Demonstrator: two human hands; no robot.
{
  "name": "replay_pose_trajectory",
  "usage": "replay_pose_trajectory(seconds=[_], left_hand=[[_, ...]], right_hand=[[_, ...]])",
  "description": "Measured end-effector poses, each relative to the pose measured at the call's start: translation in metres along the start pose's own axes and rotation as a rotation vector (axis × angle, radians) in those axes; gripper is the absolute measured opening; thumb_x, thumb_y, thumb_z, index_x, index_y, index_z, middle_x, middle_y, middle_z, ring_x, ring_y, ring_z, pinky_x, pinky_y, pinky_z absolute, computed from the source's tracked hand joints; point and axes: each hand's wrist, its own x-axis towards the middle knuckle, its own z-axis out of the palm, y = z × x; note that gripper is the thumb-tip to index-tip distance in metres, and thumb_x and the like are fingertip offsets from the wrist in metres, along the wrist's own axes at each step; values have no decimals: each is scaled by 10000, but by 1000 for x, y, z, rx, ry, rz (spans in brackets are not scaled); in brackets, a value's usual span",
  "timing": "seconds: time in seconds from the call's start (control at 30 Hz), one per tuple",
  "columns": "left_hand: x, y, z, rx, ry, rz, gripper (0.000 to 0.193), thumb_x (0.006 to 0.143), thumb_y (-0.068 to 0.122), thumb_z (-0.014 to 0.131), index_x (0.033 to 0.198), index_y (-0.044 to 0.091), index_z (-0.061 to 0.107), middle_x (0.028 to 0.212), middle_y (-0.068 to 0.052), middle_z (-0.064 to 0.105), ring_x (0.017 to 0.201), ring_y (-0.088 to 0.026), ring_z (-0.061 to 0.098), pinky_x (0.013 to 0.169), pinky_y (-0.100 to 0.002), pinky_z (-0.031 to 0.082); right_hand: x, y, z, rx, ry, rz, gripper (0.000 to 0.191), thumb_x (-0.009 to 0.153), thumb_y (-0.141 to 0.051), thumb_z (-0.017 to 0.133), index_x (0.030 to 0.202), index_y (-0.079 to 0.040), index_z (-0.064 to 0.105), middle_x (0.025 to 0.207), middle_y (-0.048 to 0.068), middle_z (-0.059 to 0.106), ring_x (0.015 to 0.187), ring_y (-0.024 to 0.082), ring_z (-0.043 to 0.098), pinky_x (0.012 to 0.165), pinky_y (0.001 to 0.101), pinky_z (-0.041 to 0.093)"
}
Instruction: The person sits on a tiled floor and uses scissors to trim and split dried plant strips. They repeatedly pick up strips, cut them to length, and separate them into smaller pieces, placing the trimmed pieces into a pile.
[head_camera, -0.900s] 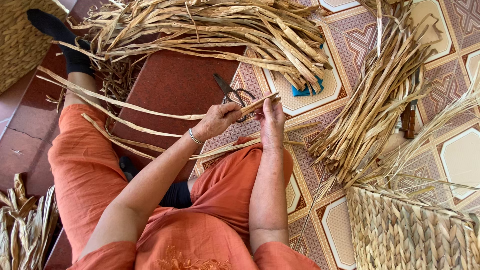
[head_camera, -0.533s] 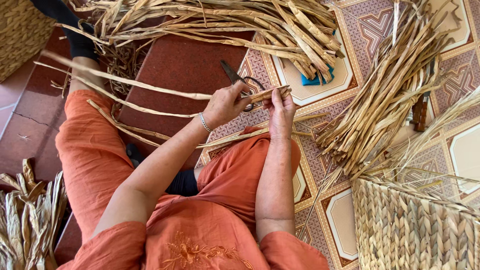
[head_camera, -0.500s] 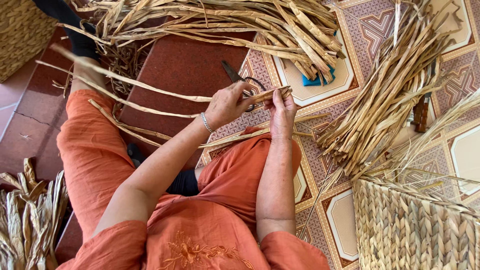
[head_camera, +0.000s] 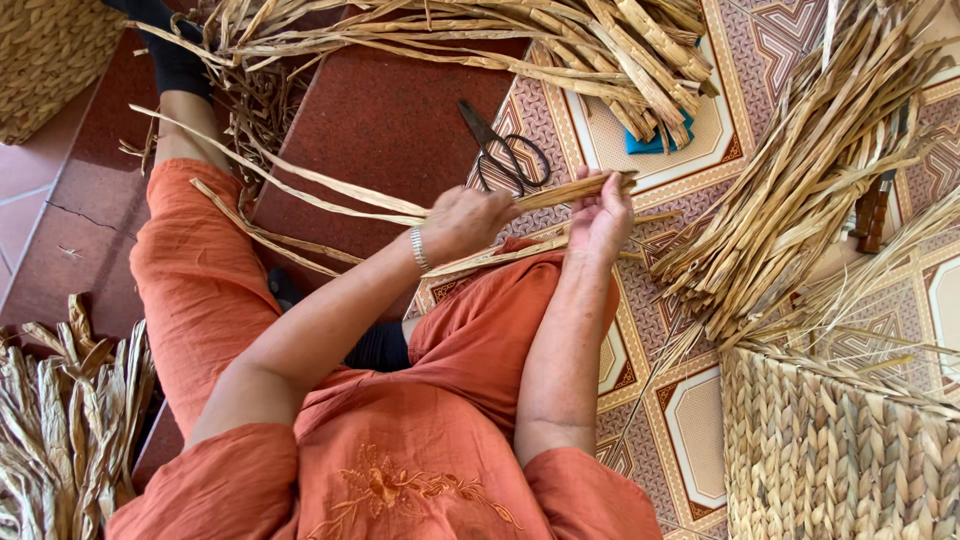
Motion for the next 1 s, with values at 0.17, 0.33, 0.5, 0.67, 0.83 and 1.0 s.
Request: replay_pose_trajectory(seconds=[0.17,0.33,0.5,0.67,0.83,1.0], left_hand=[[-50,-22,-31,196,-14,64,389,1083,402,542,836,106,597,536,-60,586,423,-219,553,402,-370,401],[-96,-40,-74,297,49,114,329,1053,356,578,848,100,604,556,-41,607,411,-174,561,354,-356,407],[-138,-43,-104,305,130,173,252,1022,312,609,882,102,606,626,-62,643,537,-221,647,450,-372,481],[-154,-49,-91,370,-34,-9,266,1013,361,648,916,116,613,776,-65,700,676,-239,691,554,-387,534],[-137,-51,-37,468,-214,-38,491,763,460,751,1112,132,645,1098,-72,647,1043,-257,596,861,-473,476],[-116,-56,17,431,-209,17,223,884,312,692,1037,155,646,1045,-33,635,1043,-225,588,869,-449,494]], right_hand=[[6,-14,-4,177,169,15,146,1002,-106,576,938,-1,654,887,147,708,866,295,749,832,507,667],[15,-25,-22,308,310,-12,186,1010,-117,553,893,4,633,807,145,688,770,268,729,741,447,672],[39,-36,-73,453,238,-93,246,1042,-161,520,855,-23,602,667,73,613,527,136,572,460,298,511],[63,-52,-120,481,253,-179,311,1090,-256,402,885,-45,502,680,30,519,463,101,391,405,267,337],[64,-54,-117,329,292,-246,293,1112,-254,394,920,-60,501,705,5,500,469,83,328,408,256,274],[43,-59,-86,334,217,-225,288,1117,-292,403,944,-82,498,719,12,525,483,96,401,426,260,343]])
